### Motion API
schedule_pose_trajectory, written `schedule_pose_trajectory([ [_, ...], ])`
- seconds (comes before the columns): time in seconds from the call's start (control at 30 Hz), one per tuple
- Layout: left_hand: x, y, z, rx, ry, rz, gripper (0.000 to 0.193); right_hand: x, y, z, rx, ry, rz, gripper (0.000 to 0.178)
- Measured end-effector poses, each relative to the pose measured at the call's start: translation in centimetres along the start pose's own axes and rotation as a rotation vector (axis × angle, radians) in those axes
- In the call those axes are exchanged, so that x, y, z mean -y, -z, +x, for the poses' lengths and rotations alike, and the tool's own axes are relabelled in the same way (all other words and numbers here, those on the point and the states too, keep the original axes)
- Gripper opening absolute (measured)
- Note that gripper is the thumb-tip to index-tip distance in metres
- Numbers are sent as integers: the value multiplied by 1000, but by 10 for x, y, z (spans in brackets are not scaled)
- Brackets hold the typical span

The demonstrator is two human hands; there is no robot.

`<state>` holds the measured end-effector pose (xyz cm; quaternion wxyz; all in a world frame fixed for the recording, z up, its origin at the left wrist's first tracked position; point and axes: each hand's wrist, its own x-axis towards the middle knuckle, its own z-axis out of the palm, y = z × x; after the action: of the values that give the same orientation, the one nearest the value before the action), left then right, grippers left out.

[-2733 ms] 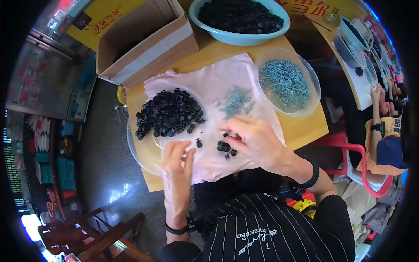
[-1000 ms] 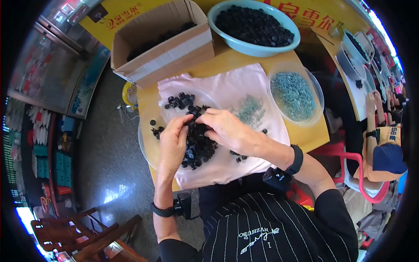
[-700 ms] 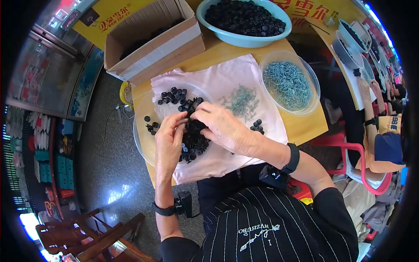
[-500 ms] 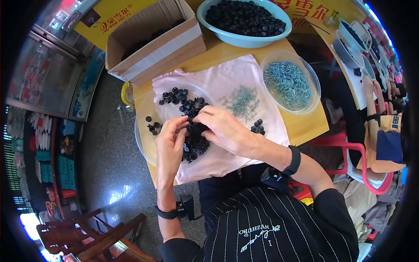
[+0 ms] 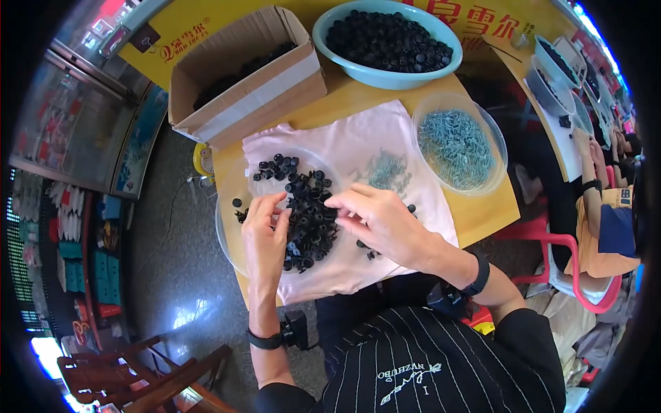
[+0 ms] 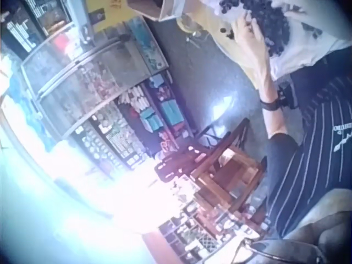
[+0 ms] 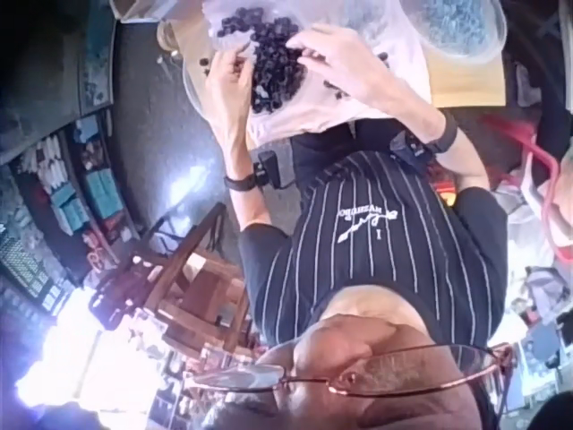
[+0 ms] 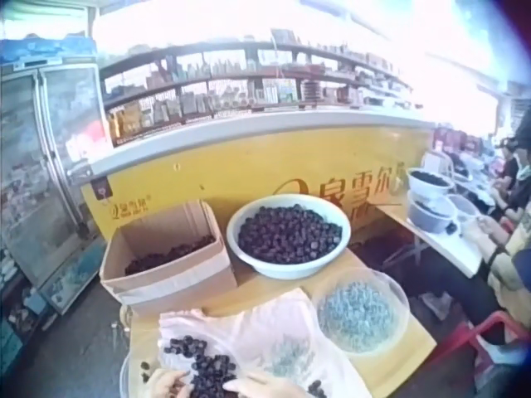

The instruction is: Manually sorting and assembling small black plastic components on a table.

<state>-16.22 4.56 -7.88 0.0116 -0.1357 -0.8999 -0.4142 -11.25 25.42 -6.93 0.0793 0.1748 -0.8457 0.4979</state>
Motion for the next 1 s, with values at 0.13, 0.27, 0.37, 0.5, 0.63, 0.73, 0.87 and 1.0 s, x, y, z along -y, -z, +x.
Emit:
schedule_pose_trajectory([
  [0.13,7,-8,5,17,-47,57,23,12,15,-18,-15,-43,72,22],
  [0.27,6,-17,7,20,-34,41,18,8,29,-42,-36,-133,76,20],
  [0.37,9,-14,7,-4,-2,39,16,5,30,-56,-44,-253,120,18],
  [0.5,11,-10,10,-3,33,23,15,0,29,-77,-107,-301,175,17],
  [0.63,16,-8,10,-16,18,31,14,-4,29,-96,-147,-310,172,15],
  [0.73,14,-8,5,-11,85,39,16,-6,32,-102,-161,-302,177,13],
  [0.87,10,-13,2,-9,120,41,16,-9,36,-107,-143,-362,195,14],
  [1.0,7,-18,1,-55,68,33,15,-12,41,-106,-272,-329,21,14],
])
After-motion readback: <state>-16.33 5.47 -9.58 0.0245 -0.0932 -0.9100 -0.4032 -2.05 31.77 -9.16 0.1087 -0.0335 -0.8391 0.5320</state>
